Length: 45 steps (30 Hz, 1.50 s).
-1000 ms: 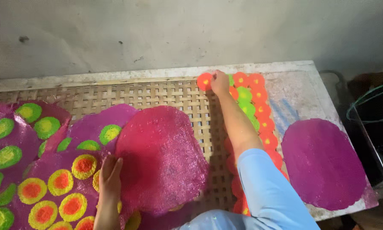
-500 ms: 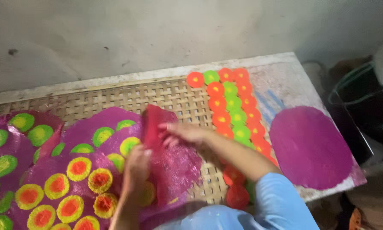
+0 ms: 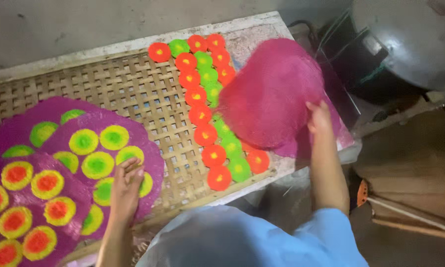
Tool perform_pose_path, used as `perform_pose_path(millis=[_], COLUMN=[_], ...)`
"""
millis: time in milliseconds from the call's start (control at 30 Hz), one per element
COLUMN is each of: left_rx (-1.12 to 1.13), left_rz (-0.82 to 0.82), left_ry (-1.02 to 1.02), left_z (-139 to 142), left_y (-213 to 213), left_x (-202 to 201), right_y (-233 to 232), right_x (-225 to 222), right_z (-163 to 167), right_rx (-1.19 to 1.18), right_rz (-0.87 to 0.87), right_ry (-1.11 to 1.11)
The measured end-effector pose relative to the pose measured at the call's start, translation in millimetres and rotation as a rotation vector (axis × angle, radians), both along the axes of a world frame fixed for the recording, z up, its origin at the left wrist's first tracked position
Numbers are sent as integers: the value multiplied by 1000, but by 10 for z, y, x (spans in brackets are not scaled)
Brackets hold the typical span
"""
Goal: The person peels round colorful dried discs off pink plastic sheets and places them one by one onto a woven bamboo tray, arranging them in neat rows by color. They reposition the plastic sheets and trays as they work through the discs.
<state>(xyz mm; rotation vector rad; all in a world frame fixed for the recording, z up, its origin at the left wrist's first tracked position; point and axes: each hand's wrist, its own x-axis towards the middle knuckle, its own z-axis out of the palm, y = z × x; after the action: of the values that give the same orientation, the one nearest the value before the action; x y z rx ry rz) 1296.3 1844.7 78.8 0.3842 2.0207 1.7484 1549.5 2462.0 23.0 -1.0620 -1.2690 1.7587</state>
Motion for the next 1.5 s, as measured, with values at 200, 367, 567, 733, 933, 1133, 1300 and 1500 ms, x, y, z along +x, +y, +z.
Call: perform_pose_path(millis=[200, 367, 567, 733, 933, 1133, 1300, 1500], left_rx=[-228, -401, -602, -543, -501, -894, -1033, -683], left_rz=[251, 345, 455, 347, 75, -53, 6, 19], left_ry=[32, 502, 737, 740, 749, 691, 736, 330], left_z=[-399, -495, -264, -224, -241, -319, -350, -382], left_y=[-264, -712, -1458, -1790, -1517, -1002, -700, -664], left_x=[106, -154, -663, -1294, -1734, -2103, -2212, -2280], right_y=[330, 106, -1722, -4056, -4945, -4947, -3968, -2498], right_x=[730, 571, -1172, -2935, -3710, -3813, -3987, -4299], right_z=[-244, -85, -116, -172, 129, -267, -425, -336], right_rx=[106, 593, 869, 1035, 1436, 1447, -124, -171], right_rz=[-126, -180, 109, 799, 781, 772, 686, 474], right_ry=[-441, -517, -141, 22, -264, -427, -143, -54])
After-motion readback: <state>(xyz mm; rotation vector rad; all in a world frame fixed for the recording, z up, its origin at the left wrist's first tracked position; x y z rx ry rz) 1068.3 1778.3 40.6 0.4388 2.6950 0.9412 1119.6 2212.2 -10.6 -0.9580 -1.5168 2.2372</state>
